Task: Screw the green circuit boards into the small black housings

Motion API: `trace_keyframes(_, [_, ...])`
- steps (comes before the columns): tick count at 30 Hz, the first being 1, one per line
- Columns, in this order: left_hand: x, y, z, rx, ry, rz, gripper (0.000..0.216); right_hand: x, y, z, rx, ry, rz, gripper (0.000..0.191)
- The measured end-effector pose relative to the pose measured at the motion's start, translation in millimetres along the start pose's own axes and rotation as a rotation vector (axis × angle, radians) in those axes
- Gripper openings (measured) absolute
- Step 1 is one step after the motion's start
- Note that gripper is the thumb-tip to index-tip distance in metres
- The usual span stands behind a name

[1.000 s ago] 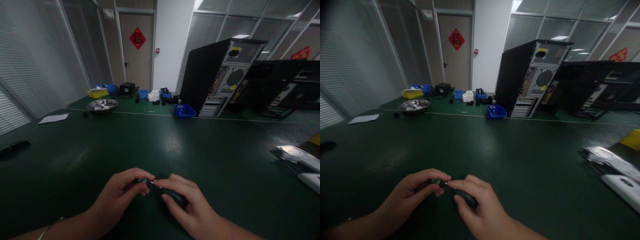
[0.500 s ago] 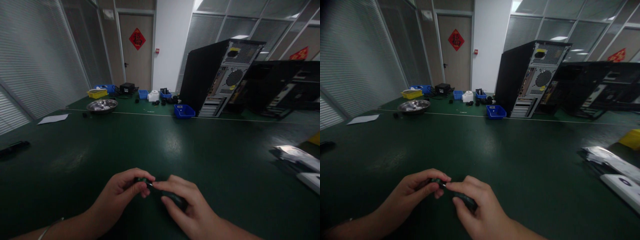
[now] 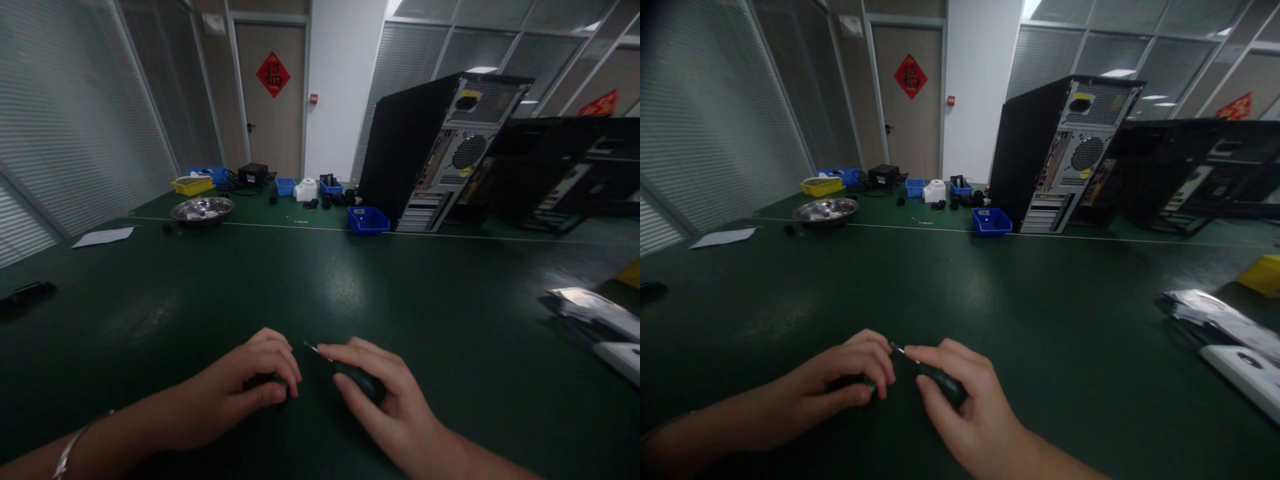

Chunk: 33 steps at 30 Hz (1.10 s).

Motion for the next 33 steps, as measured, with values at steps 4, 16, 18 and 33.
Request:
trace_keyframes(4, [-11.2,-7.9,-2.3,0.217,0.05,0.143,0.021,0.6,-1.0,-0.6,0.007,0.028,-0.009,0.042])
trace_keyframes(16, [-10.2,1.2,-5.8,0.06,0.101,0.211,0.045,3.4,-1.9,-1.0,0.033,-0.044,-0.052,0.039])
trace_keyframes(18, [-11.7,1.4,-5.2,0.054,0.154,0.283,0.054,2.1,-7.1,0.8,0.104,-0.089,-0.044,0.037])
trace_keyframes(33, [-6.1,-8.4,1.6,0.101,0.247,0.279,0.028,-4.3,-32.4,4.7,0.388,-0.171,-0.28,0.017])
Point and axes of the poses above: each hand's wrist, its own z-axis towards the middle knuckle, its own y-axis out of the back of the hand, x = y × z, the point moved 5 cm from there along z, towards the middle knuckle, and after that the axes turned 10 degrees about x, right-handed, at the moved point
